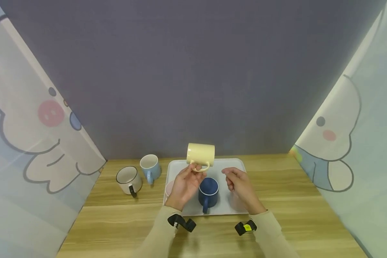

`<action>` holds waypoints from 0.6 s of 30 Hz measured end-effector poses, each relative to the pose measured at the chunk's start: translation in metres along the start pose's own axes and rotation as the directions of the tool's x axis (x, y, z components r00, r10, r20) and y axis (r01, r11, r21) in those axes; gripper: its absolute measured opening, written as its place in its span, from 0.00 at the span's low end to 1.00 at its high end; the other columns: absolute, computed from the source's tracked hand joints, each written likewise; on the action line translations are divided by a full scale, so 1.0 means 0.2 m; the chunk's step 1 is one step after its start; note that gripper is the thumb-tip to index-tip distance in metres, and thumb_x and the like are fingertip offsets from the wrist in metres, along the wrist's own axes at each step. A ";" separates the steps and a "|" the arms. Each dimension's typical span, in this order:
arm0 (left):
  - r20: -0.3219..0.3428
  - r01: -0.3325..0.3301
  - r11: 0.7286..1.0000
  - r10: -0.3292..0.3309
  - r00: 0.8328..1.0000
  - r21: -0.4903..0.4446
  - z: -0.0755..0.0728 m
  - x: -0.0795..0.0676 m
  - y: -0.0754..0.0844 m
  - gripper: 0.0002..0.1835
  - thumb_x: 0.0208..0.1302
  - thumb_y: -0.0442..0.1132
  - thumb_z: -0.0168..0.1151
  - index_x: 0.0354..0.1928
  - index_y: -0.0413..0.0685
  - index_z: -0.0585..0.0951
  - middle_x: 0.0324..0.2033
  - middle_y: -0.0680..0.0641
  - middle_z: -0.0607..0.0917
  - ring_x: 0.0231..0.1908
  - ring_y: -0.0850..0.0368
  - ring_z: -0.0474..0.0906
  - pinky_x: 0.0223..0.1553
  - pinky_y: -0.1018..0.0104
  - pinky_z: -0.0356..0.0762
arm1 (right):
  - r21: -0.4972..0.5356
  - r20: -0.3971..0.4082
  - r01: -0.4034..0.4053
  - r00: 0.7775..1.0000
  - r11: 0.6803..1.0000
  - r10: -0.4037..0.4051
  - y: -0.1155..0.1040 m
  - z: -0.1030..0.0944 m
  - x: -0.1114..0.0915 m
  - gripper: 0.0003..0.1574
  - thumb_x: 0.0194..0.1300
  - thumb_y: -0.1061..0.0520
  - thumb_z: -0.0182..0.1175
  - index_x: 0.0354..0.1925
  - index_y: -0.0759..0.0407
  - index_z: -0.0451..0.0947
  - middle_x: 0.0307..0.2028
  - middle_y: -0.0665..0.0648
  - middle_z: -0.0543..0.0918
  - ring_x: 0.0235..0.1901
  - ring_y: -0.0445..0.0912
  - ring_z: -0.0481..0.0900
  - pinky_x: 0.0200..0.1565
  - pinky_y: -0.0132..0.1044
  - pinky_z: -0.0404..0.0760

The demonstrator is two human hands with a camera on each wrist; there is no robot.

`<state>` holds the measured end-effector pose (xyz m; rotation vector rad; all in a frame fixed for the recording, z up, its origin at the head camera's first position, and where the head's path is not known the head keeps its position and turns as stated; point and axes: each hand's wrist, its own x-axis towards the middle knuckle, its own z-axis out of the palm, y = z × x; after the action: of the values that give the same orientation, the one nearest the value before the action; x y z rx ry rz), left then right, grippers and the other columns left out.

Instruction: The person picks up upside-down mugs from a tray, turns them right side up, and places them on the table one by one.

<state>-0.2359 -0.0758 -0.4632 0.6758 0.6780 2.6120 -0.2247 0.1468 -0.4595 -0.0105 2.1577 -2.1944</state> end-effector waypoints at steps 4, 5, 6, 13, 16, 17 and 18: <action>-0.002 -0.014 1.000 0.014 1.000 -0.011 0.01 0.01 -0.02 0.29 0.84 0.36 0.20 0.38 0.51 0.78 0.40 0.55 0.80 0.45 0.62 0.78 0.60 0.66 0.76 | 0.175 0.106 -0.092 0.992 0.980 0.074 -0.02 0.10 0.02 0.17 0.81 0.57 0.48 0.55 0.67 0.77 0.22 0.48 0.68 0.20 0.38 0.63 0.24 0.27 0.64; -0.004 -0.015 1.000 0.015 1.000 -0.012 0.01 0.01 -0.03 0.29 0.84 0.36 0.20 0.38 0.51 0.78 0.40 0.55 0.80 0.45 0.62 0.78 0.60 0.66 0.76 | 0.225 0.134 -0.115 0.987 0.967 0.087 -0.02 0.11 0.02 0.17 0.81 0.56 0.47 0.55 0.66 0.76 0.22 0.48 0.67 0.20 0.38 0.62 0.24 0.28 0.62; -0.006 -0.015 1.000 0.015 1.000 -0.011 0.01 0.01 -0.03 0.29 0.84 0.37 0.20 0.38 0.51 0.78 0.40 0.55 0.80 0.45 0.63 0.78 0.59 0.66 0.76 | 0.272 0.162 -0.136 0.982 0.953 0.093 -0.03 0.12 0.03 0.18 0.81 0.55 0.47 0.55 0.65 0.76 0.22 0.47 0.66 0.20 0.38 0.61 0.23 0.27 0.61; 0.015 -0.005 1.000 0.005 1.000 0.009 0.01 0.00 -0.06 0.28 0.85 0.39 0.22 0.39 0.53 0.77 0.41 0.56 0.81 0.47 0.64 0.79 0.62 0.66 0.73 | 0.545 0.449 -0.316 0.892 0.777 0.048 -0.07 0.16 0.05 0.14 0.85 0.51 0.40 0.45 0.56 0.68 0.18 0.43 0.66 0.16 0.34 0.61 0.20 0.25 0.59; 0.034 0.004 1.000 -0.004 0.999 0.015 0.01 -0.01 -0.07 0.29 0.84 0.38 0.21 0.39 0.54 0.78 0.42 0.57 0.82 0.47 0.64 0.80 0.62 0.65 0.73 | 0.601 0.548 -0.393 0.837 0.696 0.000 -0.08 0.17 0.04 0.16 0.86 0.51 0.33 0.44 0.54 0.66 0.16 0.42 0.66 0.14 0.33 0.61 0.19 0.24 0.57; 0.038 0.008 1.000 -0.008 0.999 0.016 0.01 -0.01 -0.07 0.30 0.84 0.38 0.21 0.40 0.54 0.79 0.42 0.57 0.83 0.47 0.64 0.79 0.61 0.65 0.74 | 0.616 0.567 -0.410 0.824 0.672 -0.016 -0.08 0.17 0.03 0.17 0.86 0.51 0.32 0.44 0.54 0.66 0.15 0.42 0.67 0.13 0.33 0.61 0.19 0.24 0.57; 0.038 0.011 1.000 -0.012 0.999 0.017 0.01 -0.02 -0.07 0.30 0.84 0.38 0.21 0.40 0.54 0.79 0.43 0.56 0.83 0.46 0.63 0.79 0.60 0.65 0.75 | 0.630 0.582 -0.424 0.813 0.651 -0.034 -0.08 0.17 0.03 0.18 0.86 0.51 0.30 0.44 0.54 0.66 0.15 0.42 0.67 0.12 0.33 0.61 0.19 0.24 0.57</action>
<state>-0.2290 -0.0645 -0.4712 0.7230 0.6909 2.5791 -0.2291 0.1136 -0.4428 -0.2996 0.8171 -2.3582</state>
